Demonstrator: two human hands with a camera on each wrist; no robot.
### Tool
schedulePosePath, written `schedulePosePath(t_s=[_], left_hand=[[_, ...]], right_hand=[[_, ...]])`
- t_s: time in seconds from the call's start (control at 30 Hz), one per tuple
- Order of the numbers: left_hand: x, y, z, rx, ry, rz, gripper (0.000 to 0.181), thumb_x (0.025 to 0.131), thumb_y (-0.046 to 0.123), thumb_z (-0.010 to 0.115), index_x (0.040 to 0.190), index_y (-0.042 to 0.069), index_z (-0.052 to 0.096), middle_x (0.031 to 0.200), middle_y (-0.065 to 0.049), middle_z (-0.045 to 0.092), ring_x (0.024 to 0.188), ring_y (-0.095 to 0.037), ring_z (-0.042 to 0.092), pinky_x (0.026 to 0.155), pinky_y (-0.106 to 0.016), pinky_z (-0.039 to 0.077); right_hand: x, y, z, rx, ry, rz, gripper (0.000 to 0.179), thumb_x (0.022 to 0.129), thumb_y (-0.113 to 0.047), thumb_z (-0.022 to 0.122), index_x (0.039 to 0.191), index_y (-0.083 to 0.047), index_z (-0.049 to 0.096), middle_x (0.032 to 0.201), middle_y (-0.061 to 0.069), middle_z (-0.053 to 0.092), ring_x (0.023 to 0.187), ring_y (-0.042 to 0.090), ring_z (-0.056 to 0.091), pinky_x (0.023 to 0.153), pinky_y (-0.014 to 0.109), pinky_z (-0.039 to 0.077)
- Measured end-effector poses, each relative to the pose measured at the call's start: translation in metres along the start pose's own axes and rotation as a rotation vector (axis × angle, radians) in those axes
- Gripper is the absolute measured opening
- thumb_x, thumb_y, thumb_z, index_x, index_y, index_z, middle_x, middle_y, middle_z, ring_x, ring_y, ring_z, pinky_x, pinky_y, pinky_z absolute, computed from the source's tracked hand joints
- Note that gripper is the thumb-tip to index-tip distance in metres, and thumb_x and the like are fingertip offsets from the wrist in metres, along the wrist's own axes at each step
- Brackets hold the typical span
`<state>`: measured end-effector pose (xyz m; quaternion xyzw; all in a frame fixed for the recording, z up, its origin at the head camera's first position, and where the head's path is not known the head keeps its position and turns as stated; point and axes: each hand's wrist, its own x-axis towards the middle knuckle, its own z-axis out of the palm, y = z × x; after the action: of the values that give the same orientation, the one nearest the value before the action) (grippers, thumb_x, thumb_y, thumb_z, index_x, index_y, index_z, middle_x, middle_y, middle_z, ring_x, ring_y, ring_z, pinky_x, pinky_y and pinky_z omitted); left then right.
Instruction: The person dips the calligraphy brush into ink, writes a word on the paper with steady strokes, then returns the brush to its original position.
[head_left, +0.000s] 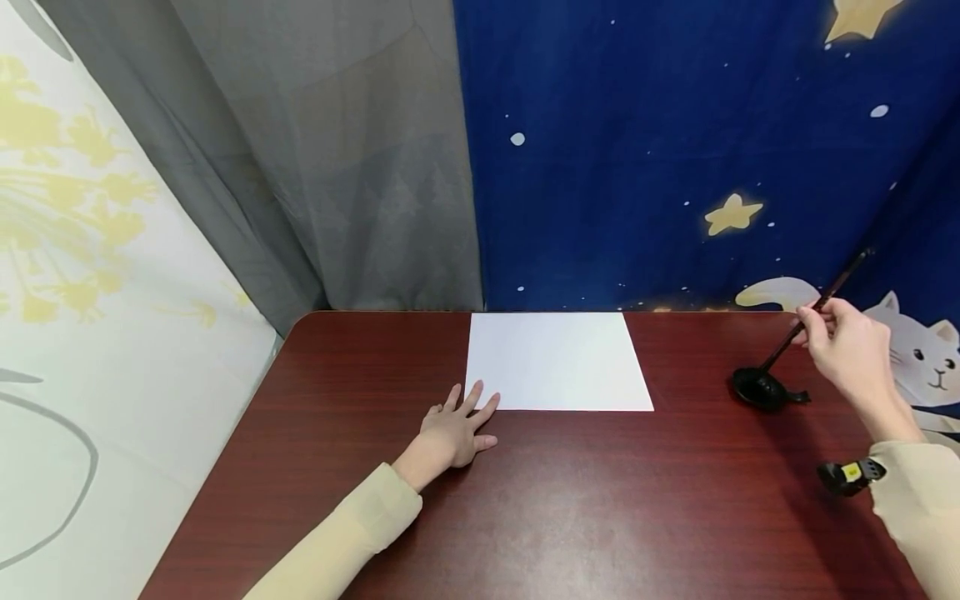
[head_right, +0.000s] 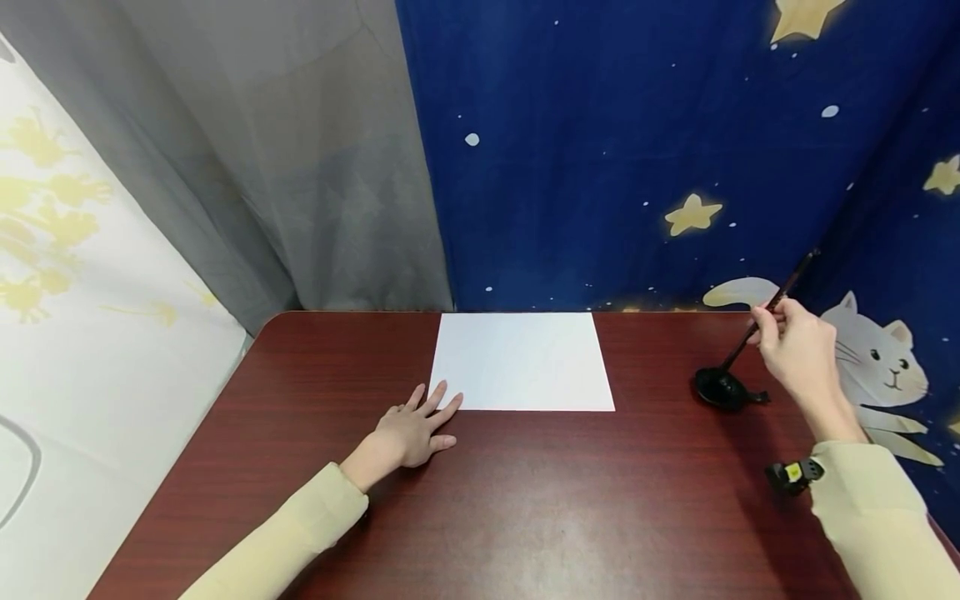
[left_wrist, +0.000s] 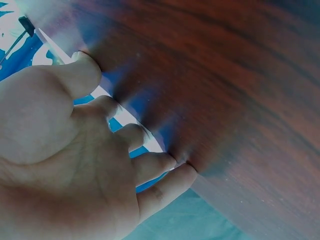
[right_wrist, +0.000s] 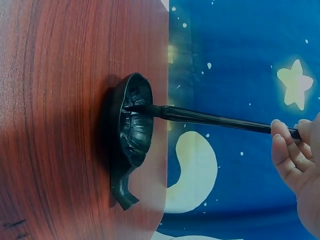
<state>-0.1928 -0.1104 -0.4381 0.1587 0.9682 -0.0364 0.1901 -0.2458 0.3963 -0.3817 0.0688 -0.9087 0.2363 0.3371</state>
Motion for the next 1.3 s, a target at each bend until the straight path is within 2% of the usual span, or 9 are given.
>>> schedulePosePath(t_s=[0.3,0.47,0.57,0.7,0.83,0.9,1.07,1.13,1.3], left_hand=[[0.0016,0.0008,-0.0005,0.004,-0.012,-0.001,0.067,0.105,0.054,0.037,0.164,0.033,0.014,0.170,0.002,0.006,0.155,-0.029,0.009,0.117,-0.047,0.030],[0.0012,0.0010,-0.0003,-0.004,-0.017,-0.006,0.066,0.105,0.054,0.038,0.164,0.033,0.014,0.170,0.002,0.005,0.155,-0.029,0.009,0.117,-0.047,0.029],[0.0011,0.0010,-0.0002,0.000,-0.018,-0.010,0.067,0.105,0.055,0.037,0.164,0.034,0.014,0.170,0.002,0.006,0.155,-0.028,0.009,0.117,-0.047,0.029],[0.0013,0.0007,-0.0003,-0.007,-0.014,-0.008,0.067,0.105,0.054,0.038,0.164,0.033,0.015,0.170,0.002,0.007,0.155,-0.029,0.009,0.117,-0.047,0.029],[0.0013,0.0004,-0.0005,-0.016,-0.009,-0.007,0.067,0.105,0.054,0.039,0.164,0.033,0.016,0.170,0.001,0.007,0.155,-0.029,0.010,0.117,-0.048,0.029],[0.0011,0.0003,-0.0005,-0.016,-0.010,-0.008,0.067,0.105,0.054,0.039,0.164,0.033,0.016,0.170,0.001,0.007,0.155,-0.029,0.010,0.117,-0.048,0.029],[0.0005,0.0000,-0.0003,-0.018,-0.015,-0.010,0.067,0.105,0.054,0.039,0.164,0.033,0.015,0.170,0.002,0.007,0.155,-0.029,0.009,0.117,-0.048,0.029],[0.0004,-0.0001,-0.0007,-0.020,-0.016,-0.011,0.067,0.105,0.054,0.039,0.164,0.033,0.015,0.170,0.002,0.007,0.155,-0.029,0.009,0.117,-0.047,0.029],[0.0005,-0.0002,-0.0014,-0.020,-0.018,-0.017,0.067,0.105,0.054,0.039,0.164,0.033,0.015,0.170,0.002,0.006,0.155,-0.028,0.009,0.117,-0.047,0.028]], right_hand=[[-0.0025,0.0008,-0.0005,-0.020,0.004,-0.011,0.022,0.100,-0.012,0.058,0.090,0.007,0.065,0.061,-0.047,0.043,0.055,-0.028,0.035,0.051,0.019,0.028],[-0.0023,-0.0002,0.0002,-0.032,0.007,-0.014,0.021,0.100,-0.010,0.058,0.091,0.008,0.065,0.059,0.006,0.068,0.057,-0.029,0.033,0.052,0.021,0.029],[-0.0029,-0.0001,0.0005,-0.037,0.012,-0.021,0.019,0.099,-0.009,0.058,0.092,0.008,0.065,0.065,0.021,0.068,0.057,-0.030,0.033,0.051,0.020,0.029],[-0.0039,0.0007,-0.0001,-0.039,0.026,-0.033,0.019,0.098,-0.009,0.059,0.091,0.008,0.066,0.062,0.016,0.068,0.057,-0.030,0.032,0.051,0.021,0.029],[-0.0042,0.0022,-0.0014,-0.035,0.028,-0.034,0.018,0.097,-0.009,0.061,0.092,0.007,0.067,0.057,-0.026,0.057,0.057,-0.030,0.033,0.052,0.021,0.029],[-0.0040,0.0028,-0.0020,-0.034,0.024,-0.037,0.018,0.097,-0.009,0.061,0.092,0.008,0.067,0.058,-0.032,0.053,0.058,-0.030,0.033,0.051,0.021,0.029],[-0.0039,0.0030,-0.0025,-0.050,0.013,-0.038,0.018,0.097,-0.009,0.061,0.092,0.007,0.066,0.057,0.005,0.066,0.059,-0.031,0.032,0.053,0.021,0.029],[-0.0041,0.0027,-0.0025,-0.056,0.009,-0.036,0.018,0.098,-0.010,0.061,0.092,0.007,0.066,0.058,0.010,0.066,0.059,-0.031,0.032,0.054,0.022,0.029],[-0.0042,0.0030,-0.0029,-0.047,0.008,-0.045,0.017,0.097,-0.009,0.062,0.092,0.007,0.066,0.058,-0.036,0.053,0.061,-0.032,0.032,0.055,0.023,0.029]])
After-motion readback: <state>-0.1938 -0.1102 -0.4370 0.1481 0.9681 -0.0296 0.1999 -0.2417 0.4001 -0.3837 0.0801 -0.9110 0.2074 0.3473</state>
